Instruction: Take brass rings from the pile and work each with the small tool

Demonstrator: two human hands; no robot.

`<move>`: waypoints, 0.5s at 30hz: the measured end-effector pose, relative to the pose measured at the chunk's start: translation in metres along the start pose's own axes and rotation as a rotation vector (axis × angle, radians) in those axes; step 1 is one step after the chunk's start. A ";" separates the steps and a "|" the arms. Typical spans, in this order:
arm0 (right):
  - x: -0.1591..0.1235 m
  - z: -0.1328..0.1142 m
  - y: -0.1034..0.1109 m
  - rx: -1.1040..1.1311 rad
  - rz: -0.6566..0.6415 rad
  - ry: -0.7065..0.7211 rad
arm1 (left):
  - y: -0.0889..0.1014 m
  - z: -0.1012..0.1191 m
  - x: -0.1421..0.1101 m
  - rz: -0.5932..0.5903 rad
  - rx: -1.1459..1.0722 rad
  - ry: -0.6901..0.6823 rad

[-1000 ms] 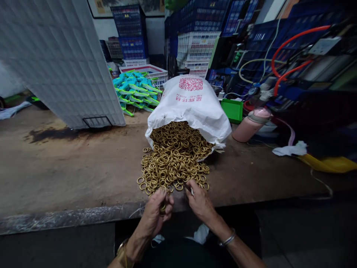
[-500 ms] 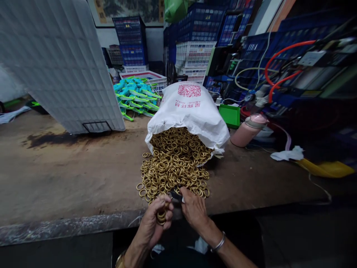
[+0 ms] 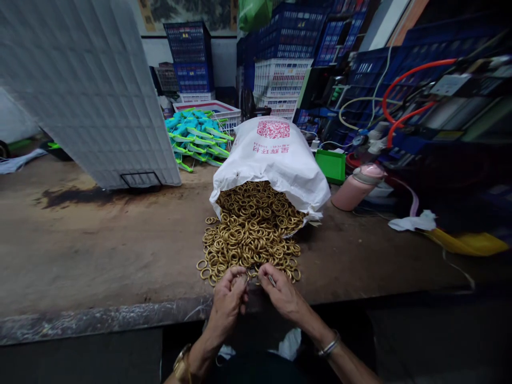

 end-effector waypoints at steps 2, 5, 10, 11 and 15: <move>-0.002 -0.004 -0.005 0.053 -0.049 -0.003 | -0.003 0.003 0.001 -0.010 0.098 -0.026; -0.004 -0.004 -0.009 0.125 -0.054 -0.025 | -0.005 0.009 0.001 -0.006 0.170 -0.053; -0.004 0.005 -0.012 0.183 -0.008 -0.072 | -0.005 0.011 0.000 -0.020 0.182 -0.038; -0.004 0.006 -0.013 0.192 -0.005 -0.077 | -0.005 0.010 0.000 -0.033 0.180 -0.033; -0.004 0.007 -0.012 0.223 0.011 -0.111 | -0.006 0.010 0.000 -0.053 0.184 -0.081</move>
Point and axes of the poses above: each hand's wrist, its own x-axis towards the middle knuckle, its own y-axis out of the back of the hand, z = x × y, the point moved 9 cm from there along x, towards the middle knuckle, and after that the axes turned 5 degrees about z, right-handed, at the moved point
